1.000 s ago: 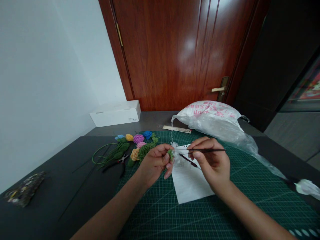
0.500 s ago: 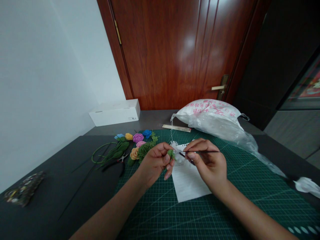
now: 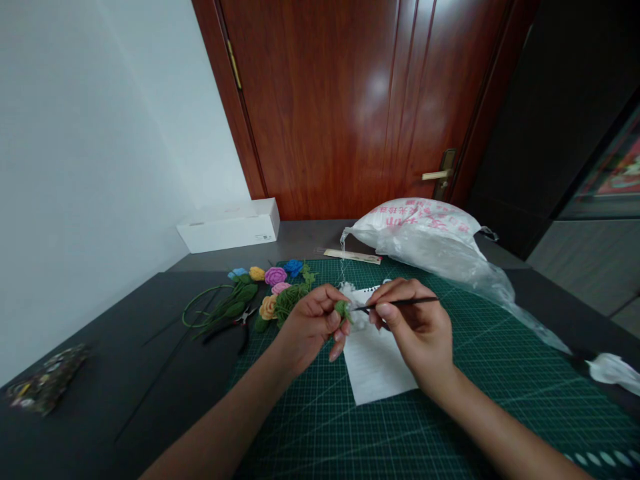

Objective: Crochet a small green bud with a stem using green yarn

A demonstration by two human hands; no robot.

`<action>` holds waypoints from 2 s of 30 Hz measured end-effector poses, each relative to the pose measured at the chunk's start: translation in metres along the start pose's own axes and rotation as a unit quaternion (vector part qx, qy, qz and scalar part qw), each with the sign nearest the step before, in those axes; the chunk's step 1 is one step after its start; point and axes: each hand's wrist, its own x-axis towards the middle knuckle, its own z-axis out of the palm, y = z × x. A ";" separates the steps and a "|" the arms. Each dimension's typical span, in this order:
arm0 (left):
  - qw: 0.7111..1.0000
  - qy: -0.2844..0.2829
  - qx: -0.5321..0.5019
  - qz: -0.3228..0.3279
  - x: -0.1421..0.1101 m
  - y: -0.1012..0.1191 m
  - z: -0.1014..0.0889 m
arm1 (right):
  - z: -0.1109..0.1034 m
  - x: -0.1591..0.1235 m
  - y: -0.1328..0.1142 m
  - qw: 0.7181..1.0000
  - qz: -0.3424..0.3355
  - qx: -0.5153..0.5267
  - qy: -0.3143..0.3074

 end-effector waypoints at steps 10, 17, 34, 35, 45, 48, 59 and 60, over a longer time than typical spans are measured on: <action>1.000 -0.009 -0.001 0.000 0.001 0.000 0.001 | -0.001 0.002 -0.001 0.994 -0.081 -0.069 -0.022; 1.000 -0.006 -0.003 -0.008 -0.004 -0.001 0.004 | 0.001 0.001 -0.004 0.968 -0.193 -0.118 -0.109; 0.990 0.030 0.138 -0.011 0.001 0.019 -0.005 | -0.004 0.011 0.002 0.994 -0.078 -0.039 -0.072; 0.990 0.043 0.136 -0.001 0.001 0.018 -0.005 | -0.005 0.011 0.001 0.996 -0.063 -0.025 -0.059; 0.984 0.083 0.154 0.003 -0.001 0.012 0.004 | -0.001 0.002 -0.002 1.000 0.001 0.025 -0.018; 0.982 0.100 0.159 0.002 -0.002 0.008 0.007 | -0.001 0.001 -0.002 1.000 -0.010 -0.009 -0.021; 0.976 0.130 0.173 -0.004 -0.004 0.006 0.011 | 0.000 0.002 -0.002 0.997 -0.064 -0.046 -0.027; 0.976 0.133 0.171 -0.005 -0.004 0.006 0.012 | 0.000 0.002 -0.001 0.998 -0.044 -0.040 -0.019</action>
